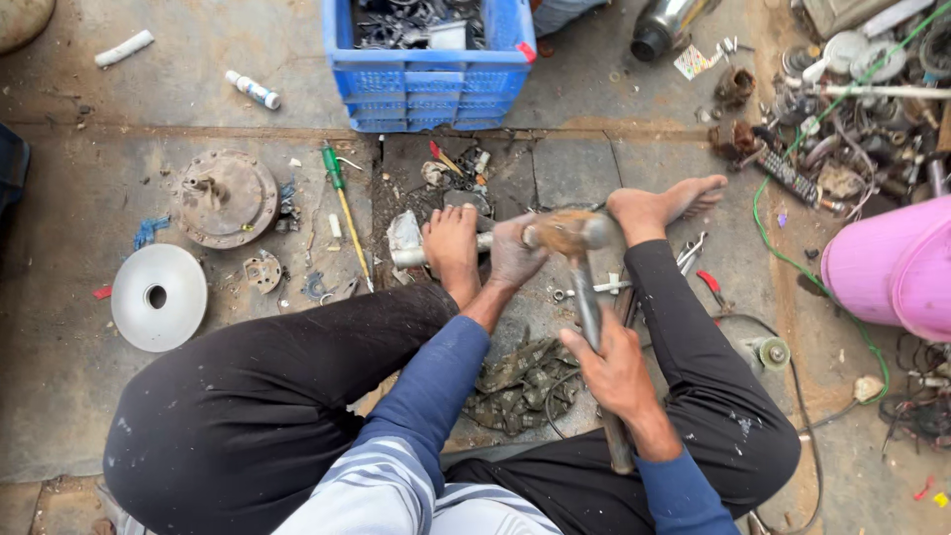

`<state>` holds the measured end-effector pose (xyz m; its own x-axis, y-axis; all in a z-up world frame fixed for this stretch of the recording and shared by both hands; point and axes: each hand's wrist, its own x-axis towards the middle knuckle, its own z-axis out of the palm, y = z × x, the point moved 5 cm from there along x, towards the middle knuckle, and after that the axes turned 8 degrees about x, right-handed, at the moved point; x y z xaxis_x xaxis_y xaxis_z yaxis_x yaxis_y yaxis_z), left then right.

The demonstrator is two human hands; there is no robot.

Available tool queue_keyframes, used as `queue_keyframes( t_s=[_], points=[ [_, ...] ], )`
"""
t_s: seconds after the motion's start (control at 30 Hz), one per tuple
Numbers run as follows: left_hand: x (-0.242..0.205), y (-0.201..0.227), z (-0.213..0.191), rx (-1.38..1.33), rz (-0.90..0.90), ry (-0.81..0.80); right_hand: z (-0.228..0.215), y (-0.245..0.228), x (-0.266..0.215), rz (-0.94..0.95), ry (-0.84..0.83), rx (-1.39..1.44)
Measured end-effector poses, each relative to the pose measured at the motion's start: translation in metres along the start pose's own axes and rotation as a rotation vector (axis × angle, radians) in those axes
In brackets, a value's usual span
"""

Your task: The person sits on the floor and uses an angle grinder to smooth a metal pipe. They then use a hammer to strike the pipe, likely to separate or shape it. The person handles the metal pipe and tools throughout the process.

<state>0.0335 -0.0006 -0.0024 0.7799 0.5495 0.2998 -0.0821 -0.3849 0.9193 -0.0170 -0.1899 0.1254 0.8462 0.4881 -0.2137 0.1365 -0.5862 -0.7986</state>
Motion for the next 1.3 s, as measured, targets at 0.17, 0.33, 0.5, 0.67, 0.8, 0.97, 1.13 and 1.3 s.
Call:
queue_keyframes(
  t_s=[0.17, 0.33, 0.5, 0.67, 0.8, 0.97, 1.13, 1.3],
  points=[
    [-0.002, -0.009, -0.001, 0.093, 0.037, -0.025, 0.013, -0.001, -0.011, 0.15, 0.017, 0.149],
    [-0.007, -0.014, 0.0, 0.057, 0.055, -0.019, 0.014, -0.018, -0.03, 0.13, 0.054, 0.327],
    [-0.008, -0.016, 0.0, 0.063, 0.035, -0.023, -0.023, -0.058, -0.054, -0.239, 0.166, 0.497],
    [0.002, -0.012, 0.001, 0.076, -0.006, -0.008, -0.007, -0.037, -0.024, -0.105, 0.186, 0.233],
    [-0.013, -0.017, 0.01, 0.109, -0.064, -0.02, 0.023, -0.002, -0.02, 0.231, 0.08, 0.031],
    [-0.038, -0.047, 0.017, 0.043, -0.033, 0.043, -0.012, -0.009, -0.041, 0.228, 0.151, 0.502],
    [-0.069, -0.052, 0.022, 0.094, -0.038, -0.028, -0.031, -0.017, -0.05, 0.04, 0.122, 0.608],
    [-0.053, -0.032, 0.005, 0.074, -0.053, -0.015, 0.001, 0.017, -0.03, 0.153, 0.073, 0.868]
  ],
)
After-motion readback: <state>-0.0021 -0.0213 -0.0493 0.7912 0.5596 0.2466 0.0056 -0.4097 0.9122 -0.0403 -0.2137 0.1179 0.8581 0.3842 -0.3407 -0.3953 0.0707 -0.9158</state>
